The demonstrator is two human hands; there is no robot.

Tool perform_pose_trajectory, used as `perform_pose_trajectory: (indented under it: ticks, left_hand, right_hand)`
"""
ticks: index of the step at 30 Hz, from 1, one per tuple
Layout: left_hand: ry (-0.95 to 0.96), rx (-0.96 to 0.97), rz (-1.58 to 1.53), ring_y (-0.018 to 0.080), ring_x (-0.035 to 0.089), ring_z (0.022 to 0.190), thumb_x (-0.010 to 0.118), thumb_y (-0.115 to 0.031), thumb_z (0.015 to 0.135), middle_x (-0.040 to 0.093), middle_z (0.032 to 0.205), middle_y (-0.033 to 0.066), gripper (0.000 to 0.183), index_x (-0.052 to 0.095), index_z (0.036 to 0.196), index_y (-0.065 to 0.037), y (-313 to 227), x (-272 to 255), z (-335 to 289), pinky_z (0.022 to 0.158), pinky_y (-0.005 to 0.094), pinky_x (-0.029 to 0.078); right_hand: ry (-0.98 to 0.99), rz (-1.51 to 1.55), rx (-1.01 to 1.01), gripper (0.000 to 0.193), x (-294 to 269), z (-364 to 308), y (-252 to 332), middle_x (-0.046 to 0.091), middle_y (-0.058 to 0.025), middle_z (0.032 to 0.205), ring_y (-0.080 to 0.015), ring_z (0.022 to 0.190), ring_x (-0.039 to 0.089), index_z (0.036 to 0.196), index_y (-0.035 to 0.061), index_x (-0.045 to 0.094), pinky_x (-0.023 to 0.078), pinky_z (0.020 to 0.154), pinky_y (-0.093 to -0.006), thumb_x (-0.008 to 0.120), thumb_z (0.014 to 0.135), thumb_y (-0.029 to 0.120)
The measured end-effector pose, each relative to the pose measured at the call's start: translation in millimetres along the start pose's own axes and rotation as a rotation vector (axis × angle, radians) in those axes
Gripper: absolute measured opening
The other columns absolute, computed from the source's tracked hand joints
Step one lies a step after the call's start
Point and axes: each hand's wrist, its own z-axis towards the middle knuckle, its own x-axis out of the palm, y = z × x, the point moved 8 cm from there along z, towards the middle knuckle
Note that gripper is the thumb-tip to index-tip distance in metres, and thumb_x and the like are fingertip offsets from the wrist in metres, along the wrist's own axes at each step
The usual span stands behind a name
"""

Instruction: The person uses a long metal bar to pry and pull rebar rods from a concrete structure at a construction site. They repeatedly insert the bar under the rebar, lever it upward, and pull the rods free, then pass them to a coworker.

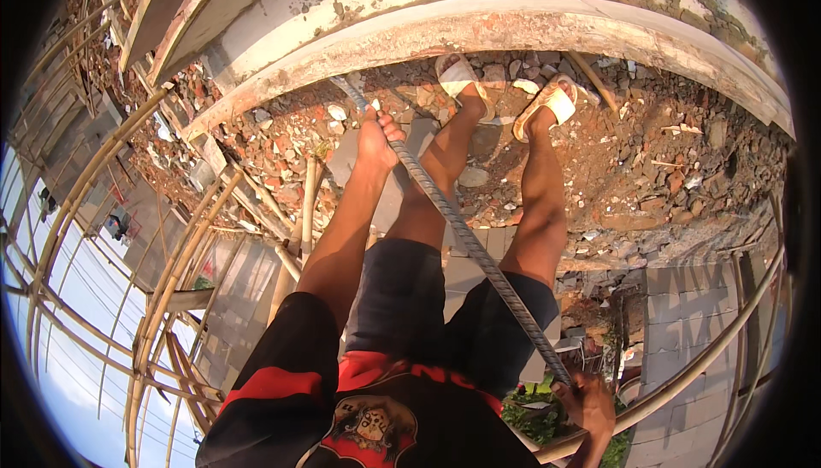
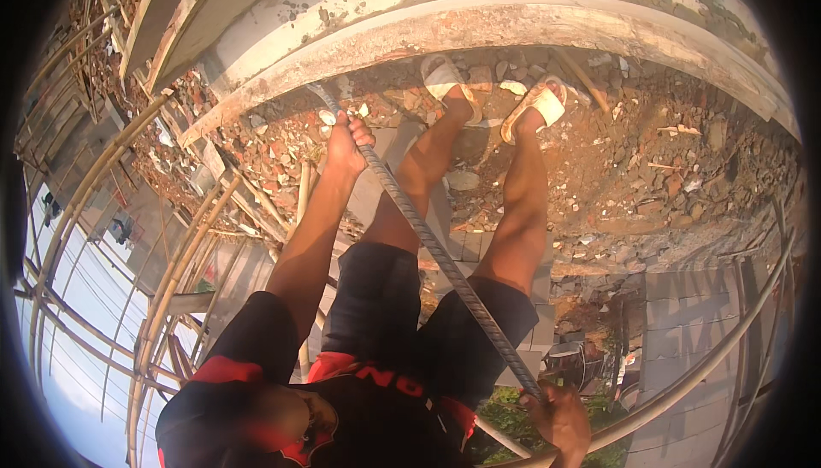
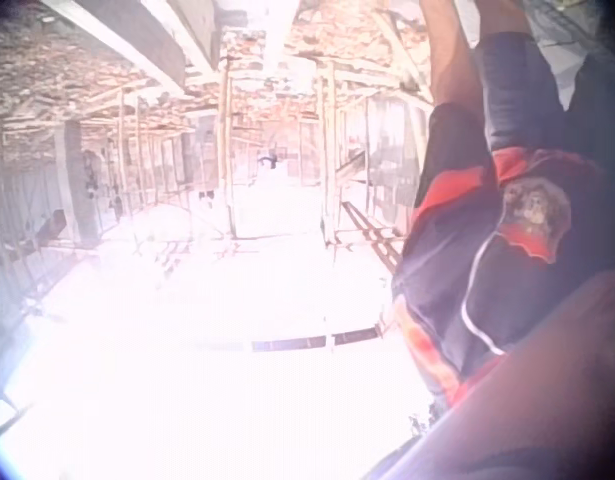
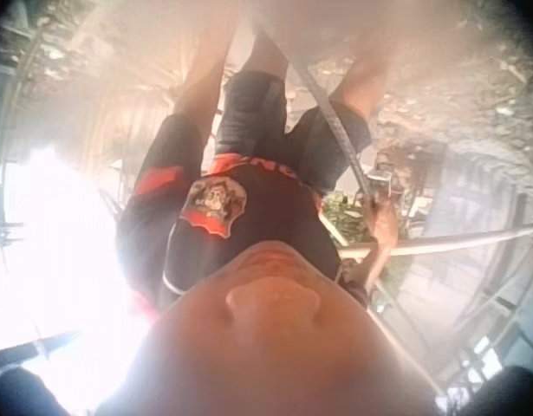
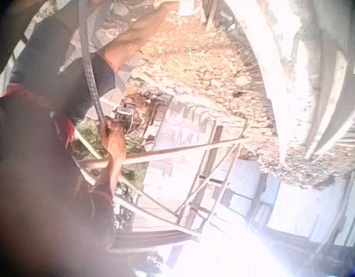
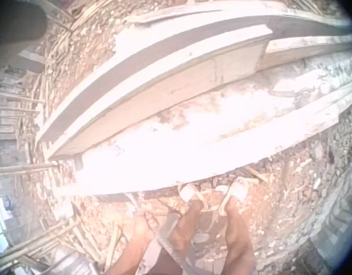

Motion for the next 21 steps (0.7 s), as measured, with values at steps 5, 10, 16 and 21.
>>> perform_pose_trajectory:
  ticks: [5,10,16,21]
  left_hand:
    - [0.331,-0.207,-0.439,0.0053,0.03,0.043,0.041,-0.039,0.099,0.033,0.058,-0.0055,0.033,0.046,0.084,-0.011,5.9,24.4,-15.6,0.038,0.0193,0.03]
    - [0.544,-0.32,-0.796,0.0049,0.028,0.042,0.04,-0.04,0.1,0.034,0.059,-0.0066,0.033,0.047,0.085,-0.011,33.6,21.0,-41.4,0.037,0.0187,0.028]
    - [0.203,-0.233,-0.452,0.0048,0.029,0.044,0.036,-0.031,0.102,0.037,0.062,-0.0046,0.028,0.04,0.084,-0.011,-7.2,-6.8,-19.7,0.038,0.0211,0.027]
    - [0.109,-0.148,-0.297,0.0078,0.031,0.045,0.034,-0.025,0.101,0.037,0.062,-0.0028,0.025,0.038,0.081,-0.01,-63.9,-18.3,-13.9,0.041,0.0226,0.03]
  right_hand:
    - [0.065,0.072,0.006,0.034,63.4,-84.5,10.0,0.061,-0.0114,0.072,-0.0244,0.063,0.058,0.119,0.0034,0.054,0.046,0.058,-0.0375,0.056,0.092,0.024]
    - [-0.27,-0.453,0.131,0.046,37.5,-140.0,90.5,0.063,-0.0241,0.074,-0.0439,0.06,0.059,0.129,0.0099,0.048,0.045,0.052,-0.0525,0.058,0.087,0.023]
    - [-0.194,-0.183,0.143,0.037,72.0,-137.1,144.1,0.064,-0.0198,0.09,-0.0312,0.08,0.062,0.125,0.0088,0.054,0.049,0.073,-0.0364,0.051,0.094,0.029]
    - [-0.076,0.215,-0.025,0.031,79.8,-140.2,155.3,0.065,-0.0122,0.098,-0.0127,0.095,0.059,0.122,0.0007,0.055,0.044,0.084,-0.0243,0.05,0.097,0.018]
